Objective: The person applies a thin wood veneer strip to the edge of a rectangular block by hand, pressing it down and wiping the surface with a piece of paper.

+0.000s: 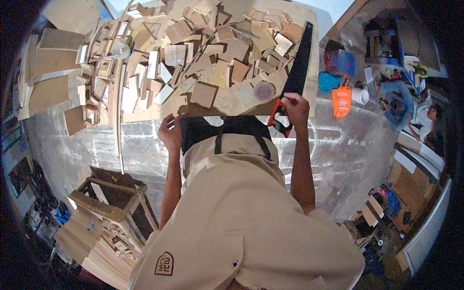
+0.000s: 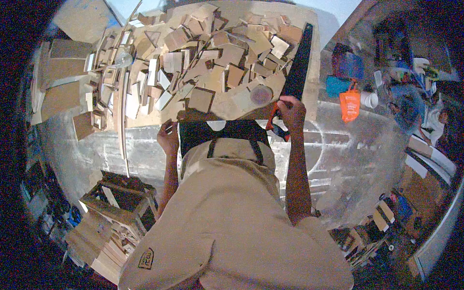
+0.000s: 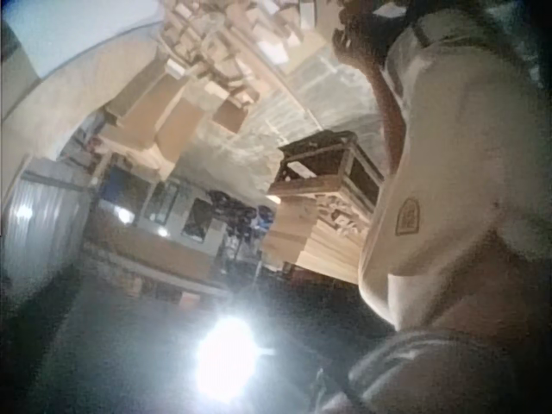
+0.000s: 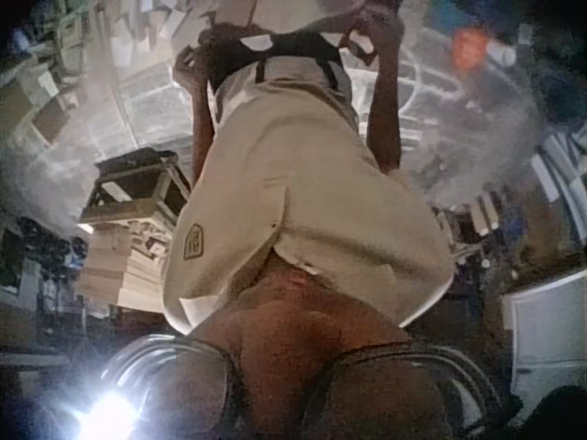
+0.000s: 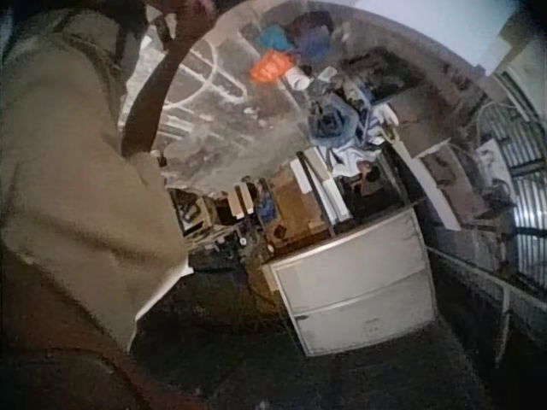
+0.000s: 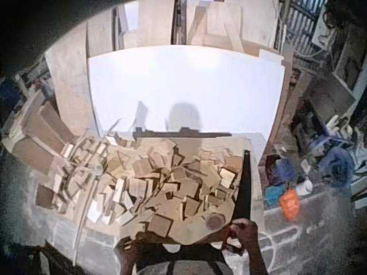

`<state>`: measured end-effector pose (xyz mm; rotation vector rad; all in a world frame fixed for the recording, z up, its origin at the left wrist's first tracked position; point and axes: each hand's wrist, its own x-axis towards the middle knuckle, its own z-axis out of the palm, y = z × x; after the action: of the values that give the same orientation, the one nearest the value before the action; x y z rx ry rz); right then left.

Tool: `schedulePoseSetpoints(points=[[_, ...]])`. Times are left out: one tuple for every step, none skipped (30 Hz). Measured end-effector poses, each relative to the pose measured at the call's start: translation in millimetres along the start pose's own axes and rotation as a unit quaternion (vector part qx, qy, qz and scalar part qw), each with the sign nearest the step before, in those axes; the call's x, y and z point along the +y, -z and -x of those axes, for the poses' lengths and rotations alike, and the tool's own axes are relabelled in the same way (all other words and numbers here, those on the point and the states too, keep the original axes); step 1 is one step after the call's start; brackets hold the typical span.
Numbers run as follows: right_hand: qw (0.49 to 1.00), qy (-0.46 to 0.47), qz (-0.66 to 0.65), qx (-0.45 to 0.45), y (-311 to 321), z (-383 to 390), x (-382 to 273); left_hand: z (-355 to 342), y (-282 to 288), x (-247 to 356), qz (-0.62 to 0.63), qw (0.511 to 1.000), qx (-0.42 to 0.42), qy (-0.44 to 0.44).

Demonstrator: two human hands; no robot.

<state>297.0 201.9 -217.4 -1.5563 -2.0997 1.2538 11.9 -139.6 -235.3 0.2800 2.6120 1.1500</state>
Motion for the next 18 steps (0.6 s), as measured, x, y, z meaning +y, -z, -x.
schedulePoseSetpoints(points=[[0.998,0.055,0.027,0.02,-0.8,-10.5,-8.3,2.9,4.2,1.1,-0.008,1.0,-0.007,0.005],[0.997,0.065,0.027,0.037,-5.4,-25.0,-4.3,5.2,8.4,2.0,-0.016,1.0,-0.014,0.011],[0.995,0.077,0.026,0.052,-12.8,-42.2,7.5,8.9,12.8,6.0,-0.025,0.999,-0.019,0.018],[0.994,0.088,0.024,0.067,-18.3,-58.4,14.7,10.6,16.1,9.6,-0.035,0.999,-0.016,0.019],[0.992,0.084,0.044,0.078,-21.9,-74.1,13.9,11.7,20.8,12.5,-0.047,0.999,-0.012,0.02],[0.991,0.082,0.063,0.089,-24.7,-89.4,10.4,11.7,25.1,16.3,-0.058,0.998,-0.006,0.019],[0.988,0.081,0.082,0.099,-26.4,-97.2,2.1,12.3,29.1,18.6,-0.041,0.999,-0.004,0.028],[0.989,0.068,0.079,0.108,-26.3,-101.9,-5.2,11.4,31.1,21.0,-0.047,0.998,0.0,0.032],[0.989,0.056,0.075,0.117,-25.8,-109.7,-18.2,9.1,33.5,22.7,-0.053,0.998,0.005,0.036],[0.989,0.044,0.07,0.126,-27.2,-115.0,-30.4,6.6,36.0,24.5,-0.058,0.997,0.011,0.04],[0.987,0.046,0.097,0.12,-28.4,-122.1,-37.1,3.8,38.2,26.2,-0.056,0.997,0.017,0.041],[0.986,0.072,0.078,0.127,-34.1,-131.2,-40.2,1.0,39.4,31.2,-0.053,0.998,0.021,0.041],[0.984,0.099,0.059,0.135,-41.7,-141.2,-44.1,-1.8,40.5,36.2,-0.051,0.998,0.024,0.041],[0.981,0.125,0.039,0.143,-48.2,-147.1,-46.6,-4.5,42.0,41.2,-0.042,0.998,0.02,0.046],[0.989,0.085,-0.017,0.121,-58.2,-146.9,-65.2,-9.8,42.5,53.0,-0.034,0.998,0.015,0.049],[0.989,0.1,-0.014,0.104,-68.0,-148.6,-83.9,-13.0,42.8,61.0,-0.026,0.998,0.011,0.053],[0.99,0.114,-0.012,0.088,-78.1,-152.0,-101.2,-15.9,42.5,63.3,-0.018,0.999,0.004,0.05],[0.989,0.129,-0.009,0.07,-88.6,-156.2,-116.1,-19.2,42.6,64.2,-0.012,0.999,-0.002,0.048]])
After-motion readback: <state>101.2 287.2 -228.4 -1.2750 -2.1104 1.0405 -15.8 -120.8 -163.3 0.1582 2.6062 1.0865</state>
